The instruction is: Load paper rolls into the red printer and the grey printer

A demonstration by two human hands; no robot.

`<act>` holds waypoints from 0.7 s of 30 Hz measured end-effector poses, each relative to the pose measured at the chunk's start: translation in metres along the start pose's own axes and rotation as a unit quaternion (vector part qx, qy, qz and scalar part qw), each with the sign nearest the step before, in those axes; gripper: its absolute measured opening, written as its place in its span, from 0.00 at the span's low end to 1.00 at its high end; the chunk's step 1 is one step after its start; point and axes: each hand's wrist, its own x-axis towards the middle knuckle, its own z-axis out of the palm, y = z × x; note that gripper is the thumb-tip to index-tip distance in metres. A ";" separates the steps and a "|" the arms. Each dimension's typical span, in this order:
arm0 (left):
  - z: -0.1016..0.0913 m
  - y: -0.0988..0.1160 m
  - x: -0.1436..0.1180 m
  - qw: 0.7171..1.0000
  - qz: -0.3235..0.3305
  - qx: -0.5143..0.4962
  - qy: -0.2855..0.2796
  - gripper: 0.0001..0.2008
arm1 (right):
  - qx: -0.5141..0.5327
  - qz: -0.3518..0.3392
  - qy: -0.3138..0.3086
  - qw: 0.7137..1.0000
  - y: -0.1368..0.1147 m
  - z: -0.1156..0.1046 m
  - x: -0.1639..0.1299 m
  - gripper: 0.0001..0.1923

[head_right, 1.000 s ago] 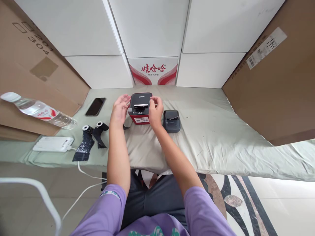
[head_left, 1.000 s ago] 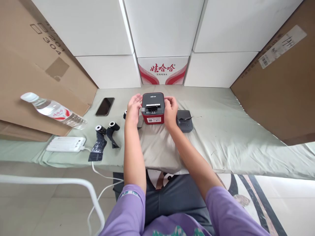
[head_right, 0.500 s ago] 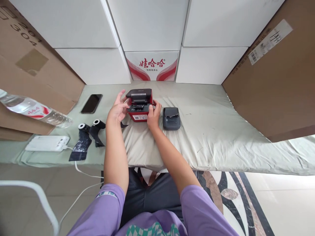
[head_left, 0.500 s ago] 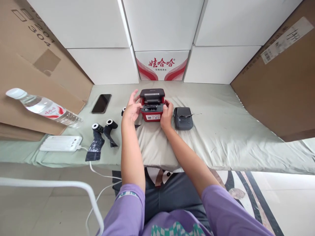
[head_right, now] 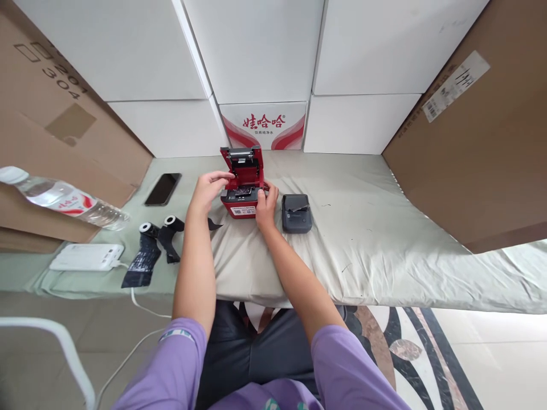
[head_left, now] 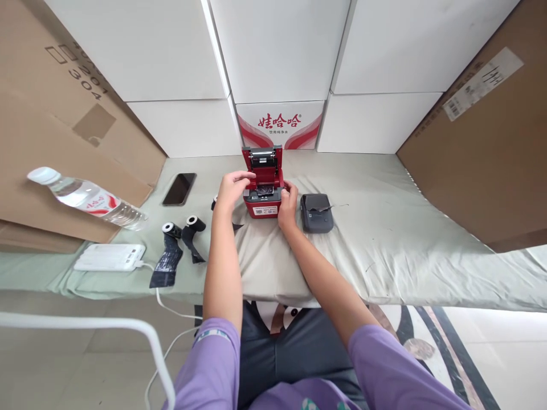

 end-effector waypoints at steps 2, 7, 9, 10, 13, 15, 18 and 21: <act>-0.002 0.006 0.019 0.987 0.026 0.151 -0.042 0.13 | -0.007 0.002 0.001 1.000 -0.002 0.000 0.000 0.20; 0.005 0.027 0.061 0.878 0.061 0.421 -0.219 0.09 | -0.018 0.008 -0.009 1.000 0.000 0.000 0.002 0.18; 0.014 0.033 0.065 0.830 0.070 0.493 -0.249 0.09 | -0.021 0.007 -0.010 1.000 0.001 0.000 0.002 0.18; 0.018 0.035 0.065 0.811 0.072 0.520 -0.259 0.09 | -0.023 0.005 -0.010 1.000 0.002 0.000 0.003 0.18; 0.027 0.038 0.062 0.784 0.063 0.550 -0.280 0.10 | -0.027 -0.001 -0.010 1.000 0.004 0.000 0.003 0.20; 0.028 0.039 0.061 0.789 0.056 0.539 -0.288 0.12 | -0.030 -0.003 -0.012 0.999 0.005 0.000 0.004 0.21; 0.019 0.051 0.059 0.811 0.062 0.502 -0.294 0.15 | -0.021 -0.007 -0.009 1.000 0.006 0.001 0.005 0.20; -0.005 0.078 0.048 0.879 0.061 0.397 -0.255 0.14 | -0.013 -0.005 -0.006 1.000 0.008 0.002 0.006 0.21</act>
